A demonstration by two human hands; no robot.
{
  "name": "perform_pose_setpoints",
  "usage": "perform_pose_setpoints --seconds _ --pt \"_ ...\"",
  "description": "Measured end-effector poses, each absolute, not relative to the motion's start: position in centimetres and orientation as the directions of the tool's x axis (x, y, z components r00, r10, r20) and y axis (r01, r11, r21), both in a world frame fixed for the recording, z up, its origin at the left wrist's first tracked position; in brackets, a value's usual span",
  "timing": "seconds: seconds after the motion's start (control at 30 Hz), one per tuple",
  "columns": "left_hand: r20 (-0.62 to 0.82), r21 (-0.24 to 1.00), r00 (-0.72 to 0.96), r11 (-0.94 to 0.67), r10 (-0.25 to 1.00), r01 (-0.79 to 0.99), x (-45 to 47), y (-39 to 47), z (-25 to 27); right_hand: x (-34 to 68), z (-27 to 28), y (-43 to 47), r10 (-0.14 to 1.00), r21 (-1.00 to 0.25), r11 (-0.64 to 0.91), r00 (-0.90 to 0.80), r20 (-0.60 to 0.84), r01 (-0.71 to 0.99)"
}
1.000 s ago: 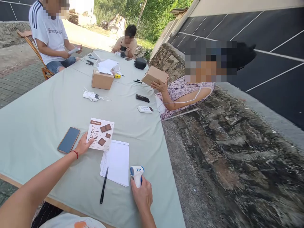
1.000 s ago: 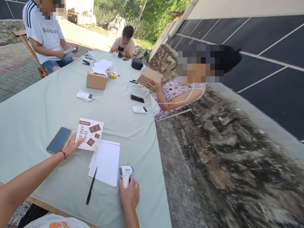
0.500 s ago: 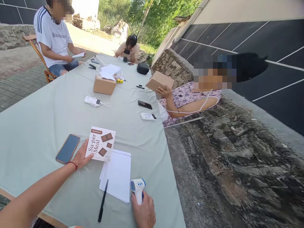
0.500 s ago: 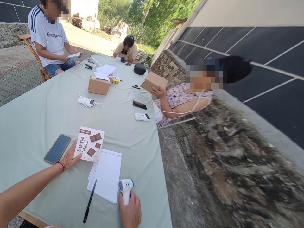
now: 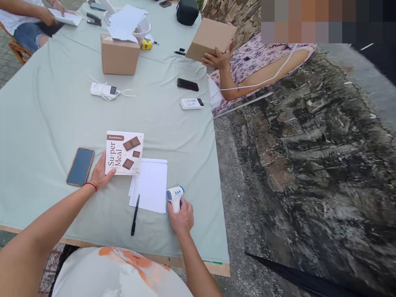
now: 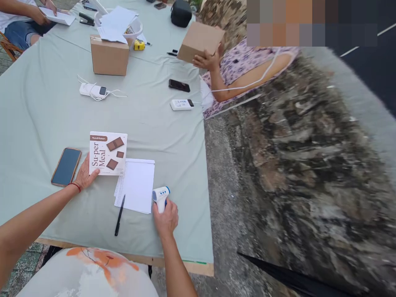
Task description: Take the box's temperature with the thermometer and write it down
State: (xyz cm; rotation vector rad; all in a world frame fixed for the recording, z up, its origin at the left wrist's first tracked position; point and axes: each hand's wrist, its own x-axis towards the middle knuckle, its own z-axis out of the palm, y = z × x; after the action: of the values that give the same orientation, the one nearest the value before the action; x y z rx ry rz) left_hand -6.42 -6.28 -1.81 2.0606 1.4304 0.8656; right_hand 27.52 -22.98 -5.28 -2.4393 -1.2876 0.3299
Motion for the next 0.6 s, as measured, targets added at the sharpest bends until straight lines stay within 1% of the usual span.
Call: perform_pose_setpoints --seconds 0.13,0.23,0.4,0.6 --pt "0.217 0.704 0.238 -0.321 0.947 0.634 -6.4 -6.1 -1.7 27.4 -5.4 -22.9 0.835 -0.430 -0.499 0.550 -0.008 0.752" --pt "0.243 0.704 0.242 -0.343 0.939 0.622 -6.5 -6.0 -1.7 27.5 -5.8 -22.8 0.837 -0.435 -0.487 0.547 0.015 0.757" --pt "0.293 0.683 0.264 -0.394 0.919 0.615 -6.7 -5.7 -2.1 27.7 -6.4 -22.6 0.839 -0.433 -0.482 0.544 0.023 0.762" --pt "0.293 0.681 0.248 -0.384 0.923 0.624 -6.8 -5.4 -2.0 27.3 -6.3 -22.1 0.840 -0.438 -0.475 0.541 0.031 0.763"
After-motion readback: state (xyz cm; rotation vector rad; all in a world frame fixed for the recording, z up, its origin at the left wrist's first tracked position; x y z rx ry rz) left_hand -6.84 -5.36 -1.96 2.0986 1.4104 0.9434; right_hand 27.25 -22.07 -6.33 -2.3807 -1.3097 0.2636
